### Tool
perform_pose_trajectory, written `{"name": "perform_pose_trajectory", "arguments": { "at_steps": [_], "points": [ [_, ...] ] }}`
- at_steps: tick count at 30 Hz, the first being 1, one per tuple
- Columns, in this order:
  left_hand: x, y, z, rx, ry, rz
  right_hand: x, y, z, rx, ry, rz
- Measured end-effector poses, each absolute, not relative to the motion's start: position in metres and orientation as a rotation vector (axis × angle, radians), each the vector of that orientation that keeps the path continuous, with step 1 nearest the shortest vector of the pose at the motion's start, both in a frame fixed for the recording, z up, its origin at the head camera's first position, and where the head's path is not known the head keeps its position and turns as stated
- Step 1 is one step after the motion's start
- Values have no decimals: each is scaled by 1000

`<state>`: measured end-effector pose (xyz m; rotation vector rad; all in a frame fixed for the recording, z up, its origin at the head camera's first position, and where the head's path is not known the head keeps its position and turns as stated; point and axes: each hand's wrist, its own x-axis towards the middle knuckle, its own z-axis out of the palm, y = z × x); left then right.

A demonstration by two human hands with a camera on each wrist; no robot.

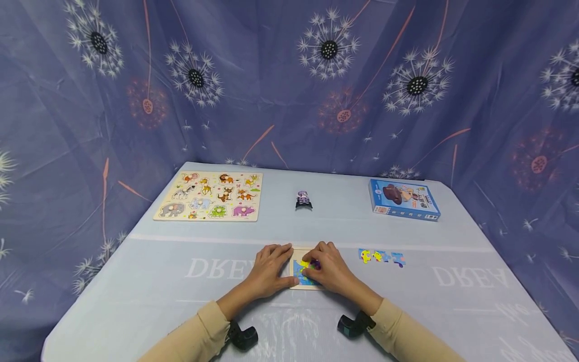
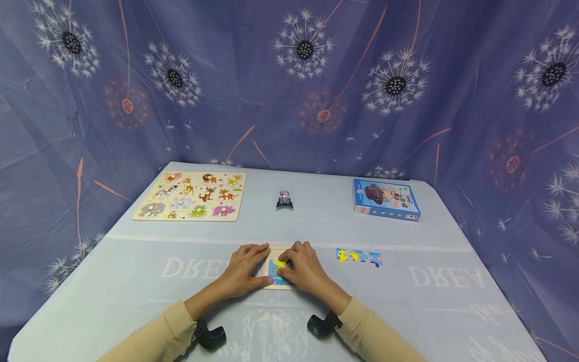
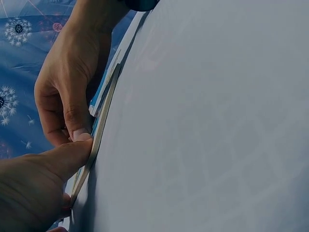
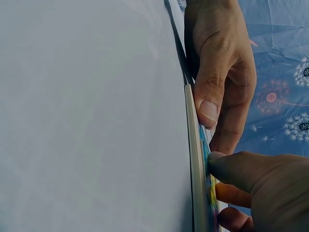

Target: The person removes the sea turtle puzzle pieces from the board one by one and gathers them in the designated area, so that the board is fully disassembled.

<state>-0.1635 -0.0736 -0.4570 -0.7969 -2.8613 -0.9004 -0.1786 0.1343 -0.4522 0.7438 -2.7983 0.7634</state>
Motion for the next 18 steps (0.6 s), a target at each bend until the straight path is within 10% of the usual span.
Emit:
{"name": "perform_pose_trajectory", "arguments": {
  "at_steps": [18],
  "points": [
    [-163, -73, -456, -785, -2869, -909, -180, 134, -455, 754, -2770, 836]
  ]
}}
